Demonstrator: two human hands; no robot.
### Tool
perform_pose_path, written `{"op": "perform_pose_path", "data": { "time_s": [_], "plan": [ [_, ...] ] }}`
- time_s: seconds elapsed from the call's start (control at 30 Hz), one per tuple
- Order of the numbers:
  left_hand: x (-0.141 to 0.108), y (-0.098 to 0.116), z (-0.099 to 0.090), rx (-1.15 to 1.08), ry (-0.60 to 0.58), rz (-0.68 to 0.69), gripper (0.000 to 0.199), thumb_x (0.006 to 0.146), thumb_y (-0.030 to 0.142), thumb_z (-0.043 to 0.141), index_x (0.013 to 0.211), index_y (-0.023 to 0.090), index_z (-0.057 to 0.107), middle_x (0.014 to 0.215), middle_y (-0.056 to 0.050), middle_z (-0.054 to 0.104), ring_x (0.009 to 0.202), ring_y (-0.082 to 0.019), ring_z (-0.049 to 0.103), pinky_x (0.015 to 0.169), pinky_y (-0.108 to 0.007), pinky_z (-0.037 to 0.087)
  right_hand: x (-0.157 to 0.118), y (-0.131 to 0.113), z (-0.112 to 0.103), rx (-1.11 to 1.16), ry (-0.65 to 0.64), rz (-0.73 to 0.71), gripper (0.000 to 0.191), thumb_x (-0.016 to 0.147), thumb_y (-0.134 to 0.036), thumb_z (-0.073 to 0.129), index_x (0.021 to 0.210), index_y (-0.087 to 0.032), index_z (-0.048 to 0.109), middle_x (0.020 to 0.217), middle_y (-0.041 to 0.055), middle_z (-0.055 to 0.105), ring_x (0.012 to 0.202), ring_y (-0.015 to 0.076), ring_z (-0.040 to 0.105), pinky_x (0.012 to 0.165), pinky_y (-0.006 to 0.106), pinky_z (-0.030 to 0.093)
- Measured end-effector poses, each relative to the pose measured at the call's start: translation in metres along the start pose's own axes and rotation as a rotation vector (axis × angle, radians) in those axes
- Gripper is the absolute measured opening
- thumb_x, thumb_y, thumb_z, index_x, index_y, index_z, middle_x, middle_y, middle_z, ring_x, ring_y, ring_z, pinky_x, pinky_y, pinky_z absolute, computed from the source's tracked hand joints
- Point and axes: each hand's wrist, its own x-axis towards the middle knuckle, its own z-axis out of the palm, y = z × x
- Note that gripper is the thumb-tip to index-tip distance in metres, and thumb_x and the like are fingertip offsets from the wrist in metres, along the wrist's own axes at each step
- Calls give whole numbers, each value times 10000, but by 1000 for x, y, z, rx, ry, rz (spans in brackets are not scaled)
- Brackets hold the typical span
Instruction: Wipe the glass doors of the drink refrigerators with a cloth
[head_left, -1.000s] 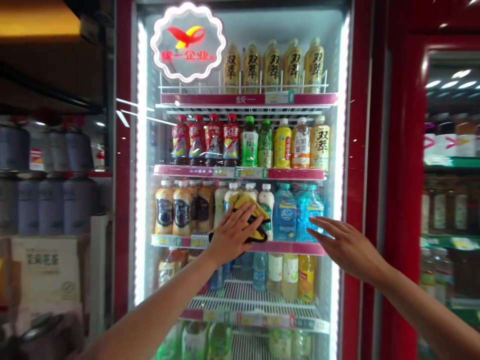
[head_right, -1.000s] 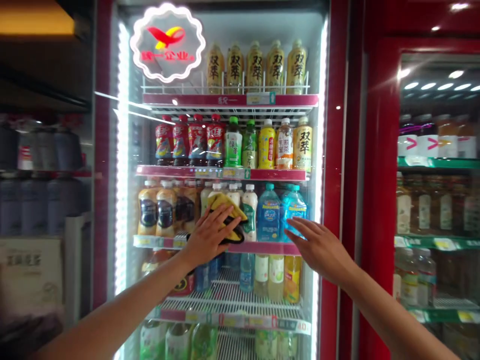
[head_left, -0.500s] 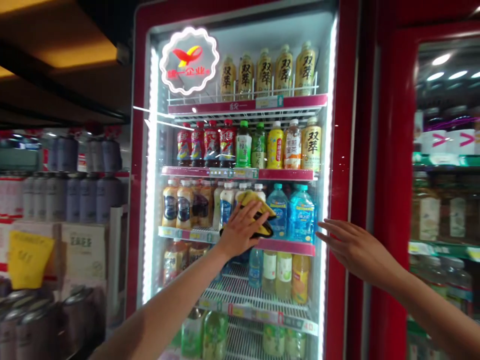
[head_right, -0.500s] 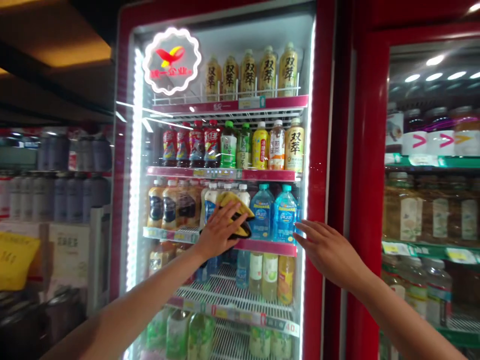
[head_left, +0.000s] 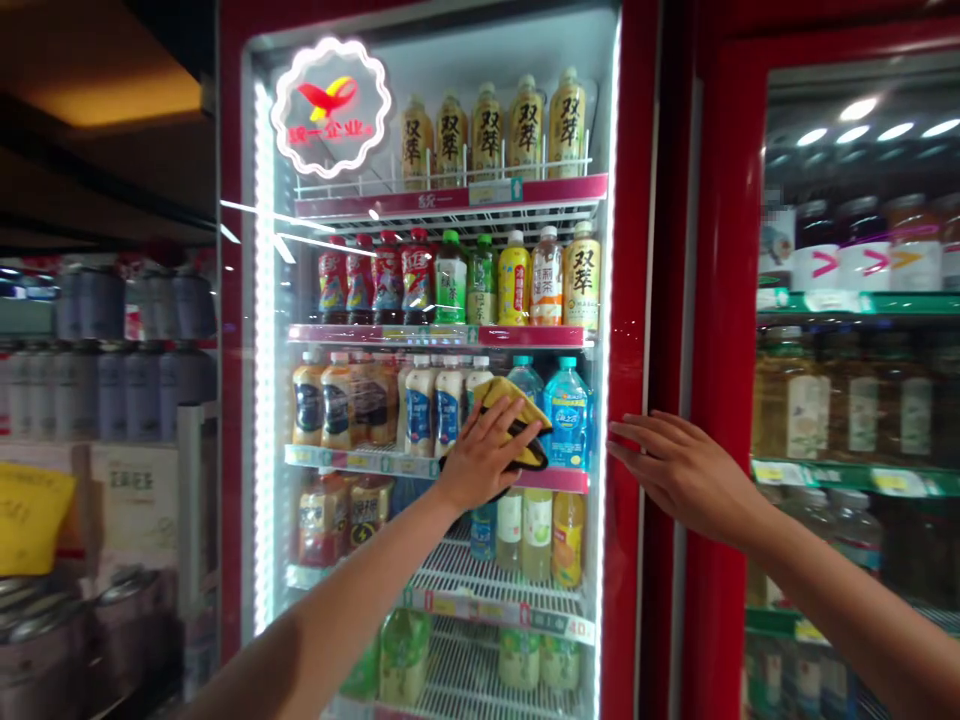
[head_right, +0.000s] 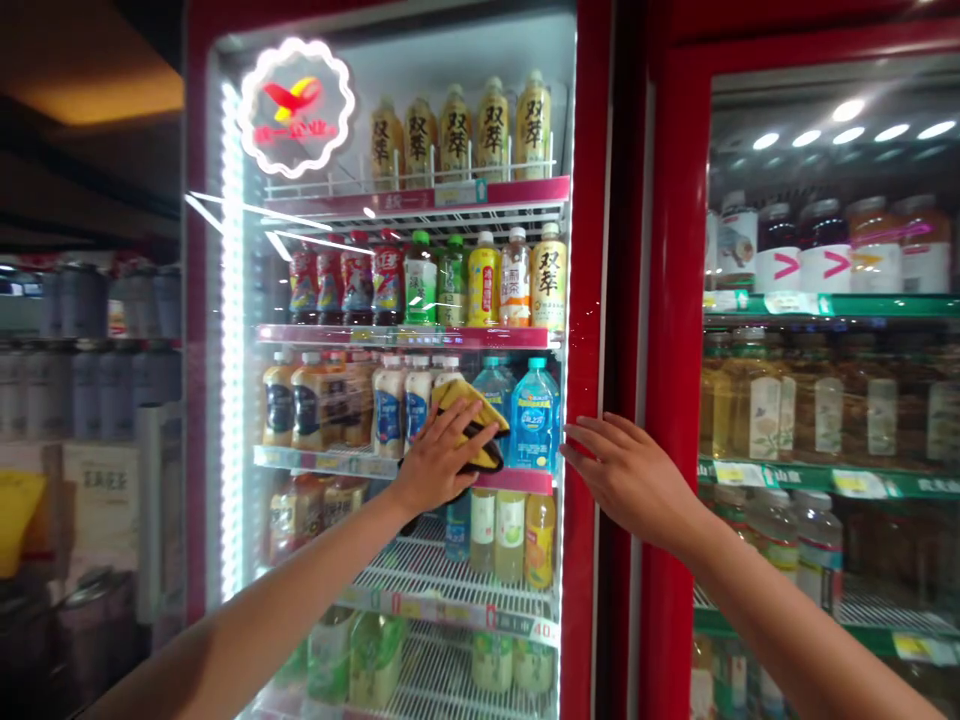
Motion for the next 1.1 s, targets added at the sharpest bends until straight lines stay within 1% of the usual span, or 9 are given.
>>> {"op": "perform_pose_path", "data": {
  "time_s": [0.1, 0.17, 0.27, 0.4, 0.5, 0.57, 0.63, 0.87, 1.1],
  "plan": [
    [45, 1, -2, -1, 123, -250, 782, 872, 341, 717, 1570, 287, 368, 1693, -109, 268, 1575, -347, 200, 1272, -597, 181, 4, 8, -6, -14, 32, 28, 342, 979, -152, 521, 1251, -192, 725, 1346, 114, 697, 1237, 295, 658, 1056, 525, 539],
    [67, 10, 1, -1, 163, -305, 765, 887, 343, 700, 1573, 281, 366, 1694, -123, 260, 1573, -365, 196, 1270, -623, 150, 6, 11, -7, -9, 40, 43, 355, 975, -147, 528, 1271, -200, 717, 1355, 114, 691, 1258, 291, 647, 1071, 514, 533],
    [63, 22, 6, -17, 82, -101, 844, 850, 366, 743, 1585, 288, 336, 1684, -107, 295, 1574, -355, 197, 1280, -613, 121, 3, 13, -6, 0, 13, 29, 359, 967, -130, 539, 1264, -210, 723, 1360, 112, 689, 1272, 289, 640, 1075, 523, 530],
    [48, 19, 5, -43, -39, 229, 876, 801, 356, 792, 1565, 308, 367, 1665, -59, 352, 1574, -287, 221, 1303, -538, 124, -4, 22, -10, -23, -15, 26, 331, 986, -150, 537, 1247, -214, 730, 1361, 102, 691, 1257, 280, 649, 1073, 519, 530],
    [79, 16, -2, -53, 14, 49, 848, 809, 324, 787, 1557, 300, 389, 1682, -74, 312, 1573, -303, 221, 1299, -545, 138, -3, 31, -17, -33, 8, 65, 317, 999, -173, 531, 1237, -212, 735, 1336, 99, 705, 1247, 278, 651, 1074, 497, 529],
    [106, 22, -3, -61, 98, -159, 796, 851, 327, 744, 1561, 288, 387, 1692, -92, 280, 1578, -331, 195, 1292, -580, 127, -2, 35, -22, -38, 35, 87, 312, 1005, -181, 521, 1223, -209, 742, 1317, 97, 714, 1233, 280, 656, 1059, 489, 536],
    [121, 33, 0, -71, 140, -244, 756, 875, 331, 711, 1559, 273, 395, 1688, -104, 286, 1576, -348, 191, 1289, -600, 115, -3, 35, -26, -47, 59, 101, 311, 1009, -179, 509, 1210, -205, 746, 1306, 95, 720, 1218, 278, 661, 1041, 482, 543],
    [98, 50, 17, -103, 32, 125, 723, 836, 284, 742, 1508, 256, 477, 1624, -89, 420, 1552, -308, 277, 1300, -552, 154, -20, 42, -40, -20, 88, 146, 366, 984, -160, 521, 1270, -269, 722, 1314, 73, 718, 1219, 257, 646, 1048, 465, 515],
    [162, 60, 13, -124, 117, -59, 674, 918, 336, 655, 1540, 216, 426, 1656, -127, 355, 1574, -322, 208, 1291, -590, 135, -9, 50, -54, -24, 185, 238, 329, 989, -185, 536, 1245, -266, 725, 1292, 57, 728, 1206, 257, 644, 1036, 438, 507]
  ]
}}
